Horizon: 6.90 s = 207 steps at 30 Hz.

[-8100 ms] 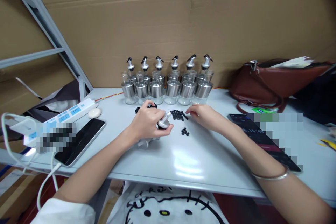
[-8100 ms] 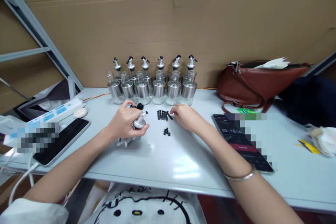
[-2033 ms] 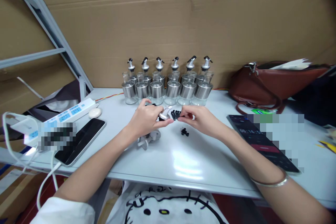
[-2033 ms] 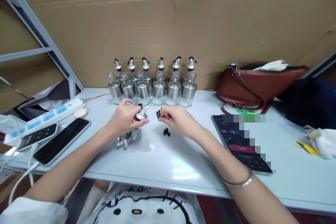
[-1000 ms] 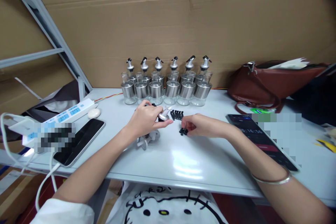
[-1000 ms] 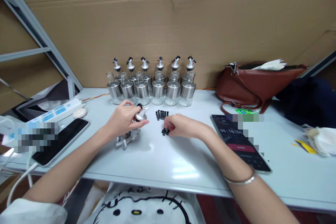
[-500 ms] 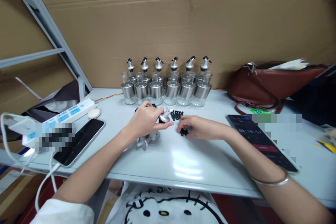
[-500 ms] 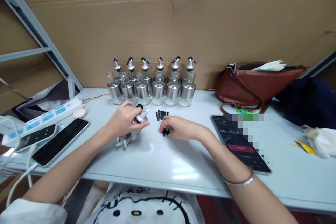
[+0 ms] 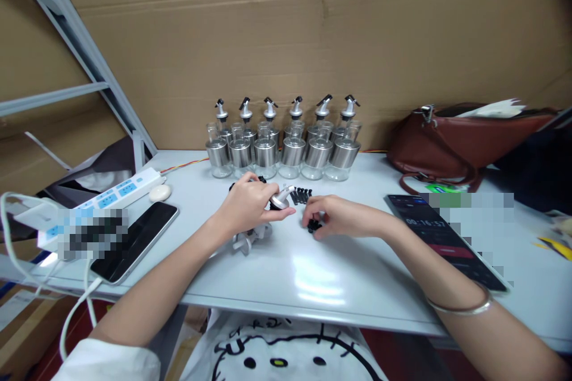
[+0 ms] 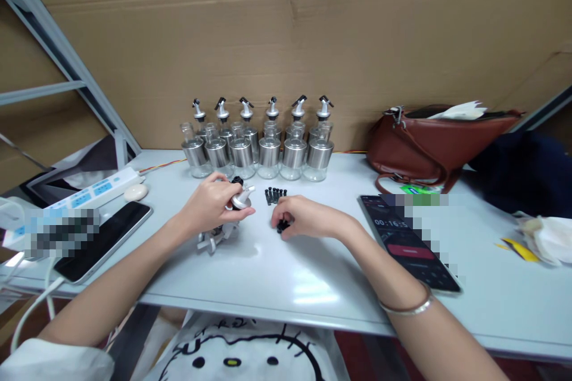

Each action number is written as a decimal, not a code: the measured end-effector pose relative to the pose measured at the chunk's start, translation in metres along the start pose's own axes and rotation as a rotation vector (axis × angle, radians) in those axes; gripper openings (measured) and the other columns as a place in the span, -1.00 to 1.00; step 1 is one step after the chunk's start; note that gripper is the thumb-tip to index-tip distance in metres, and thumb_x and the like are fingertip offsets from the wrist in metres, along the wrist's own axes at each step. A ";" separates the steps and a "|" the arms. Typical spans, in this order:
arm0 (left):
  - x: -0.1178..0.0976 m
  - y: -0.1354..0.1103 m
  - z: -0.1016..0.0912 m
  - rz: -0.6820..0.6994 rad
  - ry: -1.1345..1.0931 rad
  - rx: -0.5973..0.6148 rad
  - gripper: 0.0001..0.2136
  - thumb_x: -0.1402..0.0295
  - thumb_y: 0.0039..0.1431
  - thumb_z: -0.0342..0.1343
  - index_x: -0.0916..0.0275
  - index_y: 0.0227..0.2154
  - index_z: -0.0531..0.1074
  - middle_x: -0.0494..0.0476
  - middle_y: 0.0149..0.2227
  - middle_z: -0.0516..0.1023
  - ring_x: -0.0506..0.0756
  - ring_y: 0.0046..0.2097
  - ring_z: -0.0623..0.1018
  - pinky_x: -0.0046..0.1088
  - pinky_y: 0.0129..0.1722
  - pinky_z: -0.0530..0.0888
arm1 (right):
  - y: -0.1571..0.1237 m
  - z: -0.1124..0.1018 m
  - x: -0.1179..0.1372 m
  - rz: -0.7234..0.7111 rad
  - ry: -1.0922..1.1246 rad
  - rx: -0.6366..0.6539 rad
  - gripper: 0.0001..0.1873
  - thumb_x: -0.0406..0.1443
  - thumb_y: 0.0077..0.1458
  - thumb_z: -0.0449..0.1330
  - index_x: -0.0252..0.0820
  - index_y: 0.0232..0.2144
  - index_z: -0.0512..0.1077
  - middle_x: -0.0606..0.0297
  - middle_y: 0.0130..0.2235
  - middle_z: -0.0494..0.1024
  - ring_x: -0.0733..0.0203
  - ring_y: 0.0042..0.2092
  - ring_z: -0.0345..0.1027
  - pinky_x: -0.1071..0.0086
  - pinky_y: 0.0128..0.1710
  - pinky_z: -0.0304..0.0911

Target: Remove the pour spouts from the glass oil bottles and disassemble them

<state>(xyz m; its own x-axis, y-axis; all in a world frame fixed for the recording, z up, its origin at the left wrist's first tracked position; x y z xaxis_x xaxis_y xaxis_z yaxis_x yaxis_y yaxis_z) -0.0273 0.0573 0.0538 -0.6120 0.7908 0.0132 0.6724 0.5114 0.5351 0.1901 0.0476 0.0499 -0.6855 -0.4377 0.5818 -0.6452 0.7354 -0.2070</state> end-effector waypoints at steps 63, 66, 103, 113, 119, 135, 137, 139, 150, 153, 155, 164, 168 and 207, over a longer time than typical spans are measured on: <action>-0.012 0.002 -0.017 -0.305 -1.230 0.399 -0.48 -0.19 0.09 -0.07 0.24 -0.55 0.19 -0.14 -0.67 0.15 -0.11 -0.65 0.15 -0.55 -0.66 0.12 | -0.008 0.024 0.046 -0.551 -0.127 -0.827 -0.72 -0.18 0.31 -0.08 -0.17 -0.38 0.30 0.31 -0.50 0.40 0.29 -0.48 0.21 0.44 -0.43 0.14; -0.015 0.003 -0.017 -0.305 -1.256 0.410 -0.46 -0.21 0.08 -0.10 0.24 -0.57 0.18 -0.12 -0.67 0.15 -0.11 -0.65 0.15 -0.55 -0.68 0.10 | -0.008 0.022 0.045 -0.641 -0.264 -0.898 -0.75 -0.24 0.32 -0.09 -0.18 -0.35 0.30 0.32 -0.53 0.36 0.28 -0.50 0.18 0.43 -0.43 0.14; -0.012 0.009 -0.023 0.062 -0.178 -0.029 -0.57 0.20 0.38 -0.44 0.26 -0.39 0.27 0.08 -0.46 0.39 0.03 -0.42 0.36 -0.43 -0.35 0.32 | 0.002 0.021 0.047 -0.165 0.835 -0.661 -0.58 -0.06 0.04 0.11 -0.17 -0.70 0.28 0.42 -0.79 0.21 0.36 -0.68 -0.01 0.38 -0.59 -0.06; 0.001 0.009 -0.024 0.251 0.097 -0.211 -0.68 0.34 0.39 -0.34 0.29 -0.33 0.29 0.08 -0.43 0.45 0.03 -0.38 0.42 -0.42 -0.26 0.34 | 0.007 0.026 0.046 -0.198 0.768 -0.509 -0.55 0.03 0.15 0.02 -0.15 -0.58 0.21 0.48 -0.74 0.22 0.38 -0.68 -0.01 0.40 -0.55 -0.04; 0.004 0.008 -0.021 0.131 -0.046 -0.106 -0.61 0.29 0.39 -0.42 0.27 -0.37 0.28 0.06 -0.45 0.41 0.02 -0.41 0.38 -0.44 -0.28 0.33 | 0.004 0.018 0.037 -0.389 -0.176 -0.840 -0.60 -0.13 0.31 -0.10 -0.17 -0.51 0.27 0.38 -0.62 0.37 0.31 -0.55 0.15 0.38 -0.36 0.08; 0.024 0.001 -0.014 -0.193 -0.331 -0.091 -0.62 0.00 0.31 -0.32 0.22 -0.29 0.18 0.07 -0.37 0.33 0.04 -0.38 0.36 -0.41 -0.33 0.33 | 0.005 0.012 0.023 -0.481 -0.624 -1.042 -0.80 -0.36 0.29 -0.05 -0.26 -0.19 0.36 0.31 -0.49 0.49 0.26 -0.47 0.28 0.32 -0.19 0.09; 0.040 -0.001 -0.015 -0.338 -0.345 -0.213 -0.67 0.01 0.30 -0.26 0.21 -0.24 0.13 0.02 -0.41 0.31 0.03 -0.41 0.37 -0.41 -0.34 0.33 | 0.002 0.010 0.020 -0.441 -0.557 -1.083 -0.83 -0.36 0.28 -0.04 -0.23 -0.19 0.35 0.30 -0.44 0.52 0.25 -0.45 0.30 0.30 -0.16 0.09; 0.055 -0.004 -0.017 -0.425 -0.328 -0.323 -0.74 0.10 0.31 -0.21 0.20 -0.19 0.10 0.01 -0.41 0.32 0.03 -0.40 0.39 -0.41 -0.31 0.34 | 0.000 0.008 0.017 -0.399 -0.521 -1.122 -0.84 -0.36 0.27 -0.02 -0.20 -0.19 0.35 0.29 -0.41 0.52 0.23 -0.42 0.31 0.30 -0.17 0.10; 0.072 -0.009 -0.023 -0.390 0.094 0.116 -0.79 0.43 0.25 -0.06 0.26 -0.09 0.35 0.19 -0.08 0.39 0.09 -0.24 0.47 -0.36 -0.17 0.37 | 0.000 0.010 0.017 -0.399 -0.530 -1.115 -0.82 -0.38 0.25 -0.01 -0.19 -0.11 0.32 0.27 -0.38 0.51 0.20 -0.37 0.32 0.29 -0.19 0.12; 0.075 -0.011 -0.024 -0.416 0.161 0.254 -0.81 0.43 0.22 -0.02 0.27 -0.12 0.37 0.20 -0.09 0.42 0.11 -0.24 0.49 -0.34 -0.18 0.36 | 0.001 0.010 0.016 -0.385 -0.527 -1.104 -0.82 -0.37 0.26 -0.01 -0.17 -0.13 0.32 0.27 -0.38 0.52 0.20 -0.38 0.33 0.28 -0.19 0.12; 0.075 -0.011 -0.025 -0.438 0.183 0.320 -0.83 0.42 0.21 0.01 0.28 -0.16 0.39 0.19 -0.11 0.44 0.13 -0.23 0.50 -0.33 -0.19 0.35 | 0.001 0.010 0.016 -0.377 -0.524 -1.099 -0.83 -0.37 0.26 -0.02 -0.17 -0.14 0.33 0.27 -0.37 0.53 0.20 -0.38 0.33 0.28 -0.18 0.12; 0.081 -0.018 -0.018 -0.427 0.177 0.408 -0.84 0.40 0.15 0.01 0.21 -0.25 0.46 0.18 -0.18 0.50 0.16 -0.17 0.50 -0.39 -0.21 0.37 | 0.001 0.011 0.017 -0.378 -0.545 -1.074 -0.84 -0.36 0.27 -0.02 -0.19 -0.16 0.34 0.26 -0.37 0.54 0.19 -0.37 0.33 0.28 -0.18 0.10; 0.079 -0.016 -0.019 -0.433 0.176 0.425 -0.83 0.38 0.15 0.01 0.23 -0.24 0.45 0.18 -0.17 0.49 0.16 -0.19 0.51 -0.38 -0.21 0.38 | 0.002 0.012 0.017 -0.373 -0.545 -1.070 -0.83 -0.35 0.27 -0.03 -0.19 -0.16 0.34 0.26 -0.37 0.54 0.19 -0.37 0.33 0.27 -0.18 0.09; 0.085 -0.015 -0.007 -0.616 -0.071 0.454 -0.89 0.42 0.08 0.10 0.25 -0.29 0.38 0.13 -0.28 0.55 0.14 -0.22 0.52 -0.43 -0.26 0.38 | 0.003 0.019 0.023 -0.339 -0.518 -0.942 -0.87 -0.31 0.24 0.06 -0.19 -0.28 0.40 0.29 -0.42 0.52 0.19 -0.39 0.31 0.28 -0.25 0.04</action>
<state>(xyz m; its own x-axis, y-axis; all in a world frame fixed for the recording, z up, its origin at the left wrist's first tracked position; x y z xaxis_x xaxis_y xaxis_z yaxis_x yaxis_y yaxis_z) -0.0923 0.1147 0.0531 -0.9138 0.3297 -0.2373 0.3326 0.9426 0.0291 0.1656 0.0299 0.0477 -0.7220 -0.6899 0.0528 -0.4632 0.5387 0.7038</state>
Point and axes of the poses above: each hand's wrist, its own y-axis towards the middle knuckle, its own z-axis out of the palm, x = y × z, the point moved 1 cm from there along y, towards the middle knuckle
